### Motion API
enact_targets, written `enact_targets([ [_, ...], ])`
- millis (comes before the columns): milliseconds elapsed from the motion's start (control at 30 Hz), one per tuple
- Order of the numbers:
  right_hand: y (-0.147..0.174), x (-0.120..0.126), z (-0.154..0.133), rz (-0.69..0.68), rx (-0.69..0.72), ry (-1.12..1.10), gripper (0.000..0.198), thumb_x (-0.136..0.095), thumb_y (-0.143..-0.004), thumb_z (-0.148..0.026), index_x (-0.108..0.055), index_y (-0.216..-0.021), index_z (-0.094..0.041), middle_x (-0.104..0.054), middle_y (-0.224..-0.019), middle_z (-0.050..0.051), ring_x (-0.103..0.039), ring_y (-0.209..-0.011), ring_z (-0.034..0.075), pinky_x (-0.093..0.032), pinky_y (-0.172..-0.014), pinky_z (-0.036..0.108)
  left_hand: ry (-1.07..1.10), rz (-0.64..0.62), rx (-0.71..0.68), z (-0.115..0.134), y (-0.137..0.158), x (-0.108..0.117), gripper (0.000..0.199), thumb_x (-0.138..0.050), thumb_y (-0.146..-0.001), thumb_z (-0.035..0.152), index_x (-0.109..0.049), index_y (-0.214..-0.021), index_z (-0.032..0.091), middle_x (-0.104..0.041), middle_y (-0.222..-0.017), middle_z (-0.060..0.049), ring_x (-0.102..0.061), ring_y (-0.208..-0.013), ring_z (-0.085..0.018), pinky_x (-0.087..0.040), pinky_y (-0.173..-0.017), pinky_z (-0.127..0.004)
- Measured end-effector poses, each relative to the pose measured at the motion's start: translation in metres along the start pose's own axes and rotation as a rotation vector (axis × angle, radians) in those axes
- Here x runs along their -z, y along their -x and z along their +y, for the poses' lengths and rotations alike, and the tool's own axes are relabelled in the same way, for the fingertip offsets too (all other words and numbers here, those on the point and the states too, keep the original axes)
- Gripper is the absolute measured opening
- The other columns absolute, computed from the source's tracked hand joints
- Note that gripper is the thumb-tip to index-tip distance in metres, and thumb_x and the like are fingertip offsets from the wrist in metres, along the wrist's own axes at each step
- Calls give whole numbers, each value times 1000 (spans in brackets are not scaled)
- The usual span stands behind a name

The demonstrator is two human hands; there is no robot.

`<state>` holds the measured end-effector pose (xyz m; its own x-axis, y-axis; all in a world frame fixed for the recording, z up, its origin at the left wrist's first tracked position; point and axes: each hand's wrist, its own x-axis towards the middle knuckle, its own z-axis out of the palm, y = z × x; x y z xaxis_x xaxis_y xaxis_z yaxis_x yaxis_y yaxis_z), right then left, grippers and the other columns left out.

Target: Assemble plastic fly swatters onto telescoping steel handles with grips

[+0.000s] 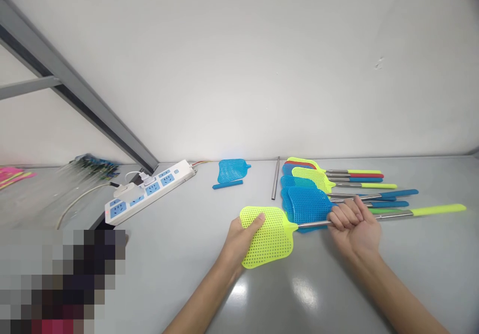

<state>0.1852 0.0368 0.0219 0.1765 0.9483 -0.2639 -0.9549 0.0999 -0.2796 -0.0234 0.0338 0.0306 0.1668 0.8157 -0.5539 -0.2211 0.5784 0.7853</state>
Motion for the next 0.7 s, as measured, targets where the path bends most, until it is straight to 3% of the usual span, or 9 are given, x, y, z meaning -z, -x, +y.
enact_targets([
  [233, 0, -3, -1, 0, -37, 14, 38, -42, -78, -21, -15, -52, -18, -13, -42, -6, -17, -36, 8, -18, -33, 21, -152, 5, -134, 4, -3, 5, 41, -57, -68, 44, -57, -93, 12, -63, -87, -11, -61, -75, -21, -48, -66, -30],
  [300, 0, -4, 0, -2, -35, 26, 37, -43, -77, -21, -16, -52, -18, -13, -42, -6, -18, -36, 8, -19, -33, 21, -309, 123, -273, 2, -7, 9, 43, -57, -67, 45, -54, -98, 14, -62, -91, -10, -59, -80, -21, -47, -69, -32],
  [400, 0, -6, 2, -8, -18, 57, 38, -44, -77, -22, -16, -52, -18, -14, -42, -6, -18, -37, 8, -19, -34, 21, -659, 406, -556, -3, -11, 12, 58, -57, -68, 43, -37, -118, 20, -53, -104, -9, -53, -92, -22, -41, -80, -37],
  [467, 1, -7, 3, -19, -7, 82, 38, -44, -77, -23, -17, -51, -18, -14, -42, -6, -18, -37, 8, -19, -34, 21, -904, 466, -724, -6, -12, 10, 61, -54, -71, 39, -29, -124, 22, -44, -115, -9, -45, -104, -22, -35, -88, -39],
  [567, 2, -8, 7, -42, -11, 105, 39, -45, -78, -25, -18, -51, -18, -14, -42, -6, -18, -37, 7, -20, -35, 21, -1189, 341, -903, -10, -7, 2, 40, -47, -78, 34, -41, -116, 25, -38, -123, -7, -34, -114, -21, -27, -93, -38],
  [700, 8, -8, 18, -59, -65, 124, 39, -47, -78, -27, -21, -51, -18, -16, -43, -7, -19, -37, 7, -21, -35, 20, -1378, 87, -938, -13, 3, -13, 26, -40, -82, 31, -48, -107, 26, -43, -120, -5, -37, -110, -21, -24, -88, -39],
])
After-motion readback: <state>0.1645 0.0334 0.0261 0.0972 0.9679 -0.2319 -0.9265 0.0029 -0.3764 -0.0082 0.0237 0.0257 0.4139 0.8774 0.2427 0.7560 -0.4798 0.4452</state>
